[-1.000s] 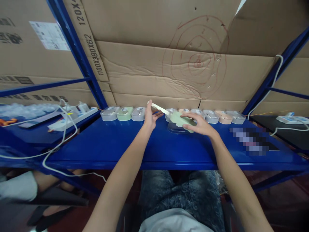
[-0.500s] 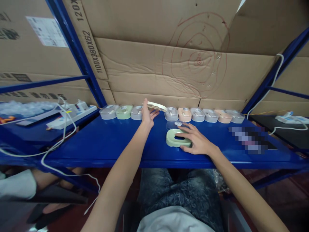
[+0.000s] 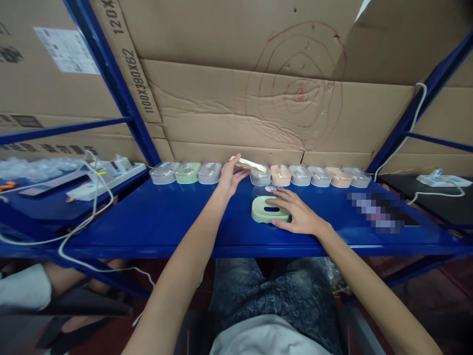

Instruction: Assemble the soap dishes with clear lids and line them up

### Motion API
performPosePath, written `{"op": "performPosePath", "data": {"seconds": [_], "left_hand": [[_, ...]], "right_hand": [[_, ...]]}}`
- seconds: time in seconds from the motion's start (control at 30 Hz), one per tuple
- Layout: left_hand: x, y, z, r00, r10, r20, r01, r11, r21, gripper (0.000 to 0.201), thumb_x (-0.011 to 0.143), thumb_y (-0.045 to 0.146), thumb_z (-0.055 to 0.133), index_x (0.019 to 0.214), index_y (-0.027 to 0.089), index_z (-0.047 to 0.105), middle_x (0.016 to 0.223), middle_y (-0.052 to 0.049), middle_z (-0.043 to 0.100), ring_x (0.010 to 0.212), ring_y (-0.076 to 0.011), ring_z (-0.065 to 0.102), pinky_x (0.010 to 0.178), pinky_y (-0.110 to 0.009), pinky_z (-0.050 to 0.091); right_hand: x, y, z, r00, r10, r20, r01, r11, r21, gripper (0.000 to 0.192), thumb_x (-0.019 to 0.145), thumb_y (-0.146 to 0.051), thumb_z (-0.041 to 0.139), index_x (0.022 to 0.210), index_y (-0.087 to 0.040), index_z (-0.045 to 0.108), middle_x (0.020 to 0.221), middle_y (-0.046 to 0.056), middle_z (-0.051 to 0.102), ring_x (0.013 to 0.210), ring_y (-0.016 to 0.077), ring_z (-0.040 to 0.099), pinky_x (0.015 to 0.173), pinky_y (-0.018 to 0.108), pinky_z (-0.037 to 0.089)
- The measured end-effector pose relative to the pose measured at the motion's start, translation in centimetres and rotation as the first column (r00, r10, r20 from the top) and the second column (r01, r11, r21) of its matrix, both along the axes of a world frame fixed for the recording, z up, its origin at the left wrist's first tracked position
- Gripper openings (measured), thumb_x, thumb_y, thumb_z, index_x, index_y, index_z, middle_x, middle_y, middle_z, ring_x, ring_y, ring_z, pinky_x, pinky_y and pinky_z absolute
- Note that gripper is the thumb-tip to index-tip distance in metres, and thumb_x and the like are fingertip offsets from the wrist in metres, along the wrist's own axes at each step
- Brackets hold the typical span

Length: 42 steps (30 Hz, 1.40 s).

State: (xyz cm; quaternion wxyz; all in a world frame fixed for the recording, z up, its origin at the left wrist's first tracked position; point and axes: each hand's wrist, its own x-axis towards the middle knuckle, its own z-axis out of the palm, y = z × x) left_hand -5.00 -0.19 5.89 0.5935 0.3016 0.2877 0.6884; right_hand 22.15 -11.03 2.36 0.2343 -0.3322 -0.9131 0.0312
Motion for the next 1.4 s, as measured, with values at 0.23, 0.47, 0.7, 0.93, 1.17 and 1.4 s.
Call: {"op": "performPosePath", "data": {"seconds": [0.23, 0.47, 0.7, 0.93, 1.17, 1.4], "left_hand": [[-1.2, -1.6, 1.2, 0.89, 0.113, -0.442, -0.051, 0.987, 0.15, 0.057, 0.069, 0.033, 0.103, 0.11, 0.023, 0.064, 0.096, -0.002, 0.072, 0.09, -0.0214, 0.075, 0.098, -0.042, 0.061], [-9.3, -6.3, -0.1, 0.449, 0.106, -0.887, 0.164, 0.966, 0.199, 0.071, 0.064, 0.048, 0.1, 0.116, 0.023, 0.06, 0.103, -0.002, 0.069, 0.093, -0.0243, 0.07, 0.084, -0.038, 0.058], [-12.6, -8.7, -2.1, 0.088, 0.101, -0.991, 0.354, 0.927, 0.126, 0.069, 0.075, 0.057, 0.092, 0.129, 0.023, 0.065, 0.131, -0.011, 0.072, 0.119, -0.0345, 0.071, 0.105, -0.05, 0.056], [-12.5, -8.7, -2.7, -0.082, 0.122, -0.989, 0.356, 0.931, 0.085, 0.112, 0.074, 0.07, 0.09, 0.167, 0.023, 0.047, 0.176, -0.019, 0.046, 0.159, -0.0451, 0.047, 0.131, -0.059, 0.037], [-13.0, -8.7, -3.0, -0.122, 0.133, -0.984, 0.347, 0.934, 0.083, 0.117, 0.077, 0.075, 0.088, 0.172, 0.026, 0.041, 0.178, -0.018, 0.043, 0.162, -0.0445, 0.044, 0.133, -0.06, 0.035], [-12.6, -8.9, -3.0, -0.125, 0.125, -0.984, 0.342, 0.937, 0.075, 0.121, 0.074, 0.074, 0.09, 0.173, 0.023, 0.041, 0.177, -0.019, 0.045, 0.16, -0.044, 0.046, 0.133, -0.058, 0.036]], "right_hand": [[0.1, 0.1, -0.2, 0.999, -0.021, 0.034, 0.021, 1.0, 0.004, 0.064, 0.095, -0.057, 0.082, 0.15, -0.026, 0.073, 0.172, 0.016, 0.054, 0.164, 0.0474, 0.041, 0.132, 0.072, 0.035], [0.0, 0.1, -0.4, 0.999, -0.011, 0.04, 0.009, 0.999, 0.043, 0.064, 0.095, -0.051, 0.082, 0.15, -0.022, 0.072, 0.173, 0.019, 0.052, 0.163, 0.048, 0.044, 0.131, 0.073, 0.036], [-0.1, 0.1, -0.8, 1.0, 0.01, 0.015, -0.01, 1.0, 0.026, 0.069, 0.091, -0.05, 0.085, 0.153, -0.025, 0.069, 0.175, 0.018, 0.05, 0.162, 0.0478, 0.045, 0.13, 0.074, 0.037], [-0.3, -0.1, -0.9, 1.0, 0.003, 0.016, -0.003, 0.999, 0.041, 0.073, 0.094, -0.05, 0.082, 0.159, -0.023, 0.062, 0.172, 0.022, 0.051, 0.16, 0.047, 0.046, 0.128, 0.073, 0.039], [-0.2, -0.2, -0.1, 1.0, -0.008, -0.01, 0.008, 0.997, 0.079, 0.079, 0.092, -0.053, 0.083, 0.16, -0.022, 0.058, 0.158, 0.021, 0.061, 0.146, 0.0453, 0.055, 0.123, 0.071, 0.046], [-0.1, -0.1, 0.0, 0.999, -0.013, -0.049, 0.017, 0.997, 0.076, 0.082, 0.09, -0.054, 0.084, 0.161, -0.026, 0.055, 0.158, 0.018, 0.061, 0.145, 0.0447, 0.055, 0.124, 0.07, 0.045]]}}
